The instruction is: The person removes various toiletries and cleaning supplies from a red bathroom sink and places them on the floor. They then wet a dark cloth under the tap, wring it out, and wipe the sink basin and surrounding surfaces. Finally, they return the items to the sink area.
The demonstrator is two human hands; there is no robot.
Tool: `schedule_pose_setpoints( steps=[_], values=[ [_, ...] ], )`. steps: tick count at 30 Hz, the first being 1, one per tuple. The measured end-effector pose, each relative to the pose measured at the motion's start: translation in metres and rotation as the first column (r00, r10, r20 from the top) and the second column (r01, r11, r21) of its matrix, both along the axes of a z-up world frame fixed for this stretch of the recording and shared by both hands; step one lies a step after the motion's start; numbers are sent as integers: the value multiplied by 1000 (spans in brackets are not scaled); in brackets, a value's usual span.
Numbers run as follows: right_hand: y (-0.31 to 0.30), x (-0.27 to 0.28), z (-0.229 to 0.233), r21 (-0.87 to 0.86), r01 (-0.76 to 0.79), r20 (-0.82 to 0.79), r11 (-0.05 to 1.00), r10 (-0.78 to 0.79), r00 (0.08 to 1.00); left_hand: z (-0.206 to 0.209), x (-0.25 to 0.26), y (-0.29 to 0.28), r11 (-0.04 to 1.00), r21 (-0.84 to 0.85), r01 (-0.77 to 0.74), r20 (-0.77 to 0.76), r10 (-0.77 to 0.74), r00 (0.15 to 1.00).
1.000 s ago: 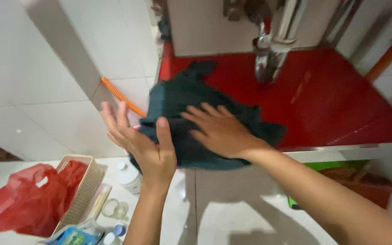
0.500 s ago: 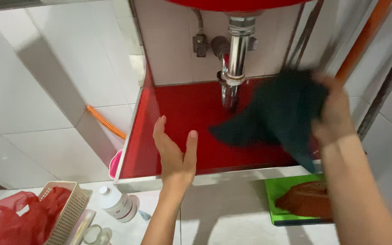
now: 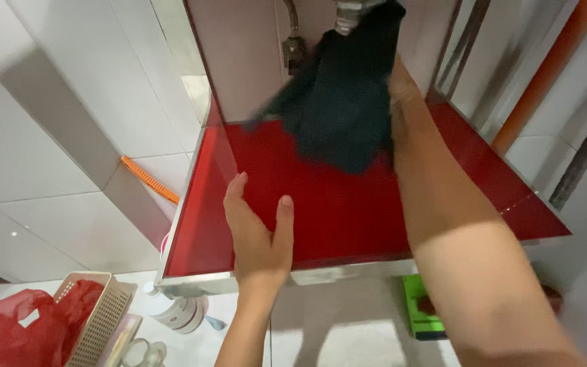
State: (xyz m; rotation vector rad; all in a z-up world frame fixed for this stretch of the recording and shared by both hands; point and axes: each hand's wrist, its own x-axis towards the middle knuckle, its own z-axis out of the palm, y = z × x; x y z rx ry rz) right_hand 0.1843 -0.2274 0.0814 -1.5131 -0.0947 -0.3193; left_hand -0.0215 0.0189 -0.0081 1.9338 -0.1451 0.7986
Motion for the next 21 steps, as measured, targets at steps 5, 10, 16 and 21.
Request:
schedule_pose_setpoints(
  steps=[5, 10, 16, 21],
  values=[
    [41, -31, -18, -771, 185, 121, 609, -146, 982, 5, 3, 1, 997, 71, -6, 83, 0, 997],
    [72, -59, -71, -477, 196, -36, 857, -242, 970, -5, -3, 4, 997, 67, 33, 47, -36, 998],
    [36, -56, -101, -490, 88, 196, 867, 11, 981, 2, -2, -1, 998, 64, 4, 31, -6, 999],
    [10, -54, -121, -899, 116, 155, 423, 61, 986, 6, -7, 2, 998, 65, 19, -20, -18, 1000]
  ],
)
